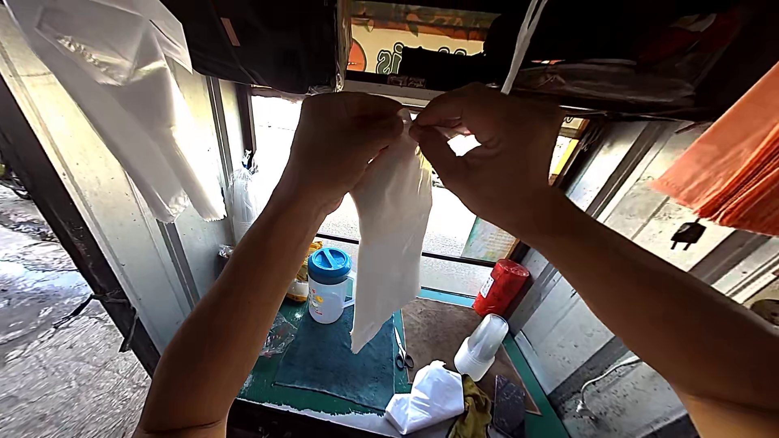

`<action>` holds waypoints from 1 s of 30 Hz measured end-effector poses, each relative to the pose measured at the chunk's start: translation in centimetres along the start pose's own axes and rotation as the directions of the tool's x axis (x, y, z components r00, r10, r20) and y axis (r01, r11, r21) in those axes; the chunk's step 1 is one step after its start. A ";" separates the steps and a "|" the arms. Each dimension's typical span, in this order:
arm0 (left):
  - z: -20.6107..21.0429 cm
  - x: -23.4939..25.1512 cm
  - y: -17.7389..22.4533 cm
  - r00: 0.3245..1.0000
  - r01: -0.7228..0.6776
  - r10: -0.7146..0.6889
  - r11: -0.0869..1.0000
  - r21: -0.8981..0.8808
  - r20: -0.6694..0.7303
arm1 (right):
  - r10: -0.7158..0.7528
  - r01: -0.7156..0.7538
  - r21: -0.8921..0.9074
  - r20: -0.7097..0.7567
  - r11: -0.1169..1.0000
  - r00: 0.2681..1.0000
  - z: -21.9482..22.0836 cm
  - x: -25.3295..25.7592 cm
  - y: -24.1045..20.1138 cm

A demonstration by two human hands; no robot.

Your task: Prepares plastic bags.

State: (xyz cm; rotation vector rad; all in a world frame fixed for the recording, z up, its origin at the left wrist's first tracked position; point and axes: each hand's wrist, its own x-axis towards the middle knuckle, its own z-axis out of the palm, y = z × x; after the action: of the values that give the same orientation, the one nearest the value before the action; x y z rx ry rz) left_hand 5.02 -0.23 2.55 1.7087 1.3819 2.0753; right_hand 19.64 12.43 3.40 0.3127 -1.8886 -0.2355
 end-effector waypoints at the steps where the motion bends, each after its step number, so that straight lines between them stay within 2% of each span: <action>1: 0.1 0.0 -0.1 1.000 -0.008 0.008 1.000 -0.002 -0.005 | -0.010 0.010 -0.023 0.007 1.000 1.000 0.0 0.0 0.0; 3: 0.5 0.0 -0.4 0.999 -0.042 0.042 0.999 0.029 -0.021 | 0.021 -0.017 -0.072 0.053 0.997 0.998 -0.2 0.2 -0.1; 5: 0.7 0.0 -0.9 0.994 -0.104 0.107 0.991 0.088 -0.034 | 0.127 -0.116 -0.087 0.134 0.989 0.983 -0.7 0.7 -0.5; 8: 0.9 -0.1 -1.4 0.971 -0.228 0.237 0.951 0.207 -0.021 | 0.342 -0.328 -0.098 0.244 0.940 0.907 -1.6 2.0 -0.7; 12: 0.8 -0.2 -1.9 0.933 -0.351 0.357 0.888 0.298 0.038 | 0.452 -0.464 -0.059 0.363 0.884 0.815 -2.2 2.7 -0.1; 14: 0.7 -0.3 -2.0 0.920 -0.384 0.388 0.864 0.327 0.056 | 0.425 -0.450 -0.042 0.418 0.892 0.803 -2.4 2.7 0.4; 16: 0.6 -0.3 -2.0 0.908 -0.407 0.416 0.842 0.355 0.056 | 0.365 -0.385 -0.044 0.435 0.922 0.823 -2.2 2.5 0.7; 20: 0.3 -0.3 -1.6 0.901 -0.418 0.432 0.832 0.364 0.048 | 0.277 -0.296 -0.002 0.353 0.955 0.894 -1.6 1.9 0.8; 24: -0.7 -0.5 -1.8 0.927 -0.374 0.348 0.887 0.271 0.140 | 0.221 -0.243 0.050 0.278 0.969 0.935 -1.1 1.5 0.9; 30: 0.2 -0.9 -1.1 0.952 -0.291 0.306 0.905 0.310 -0.001 | 0.215 -0.215 -0.020 0.179 0.976 0.960 -0.2 1.1 0.2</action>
State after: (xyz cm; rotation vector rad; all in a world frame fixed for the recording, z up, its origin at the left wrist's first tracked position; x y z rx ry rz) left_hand 5.04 0.01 1.10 2.1266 1.6191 2.1551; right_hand 19.45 12.21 4.53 0.0850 -2.0837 -0.1202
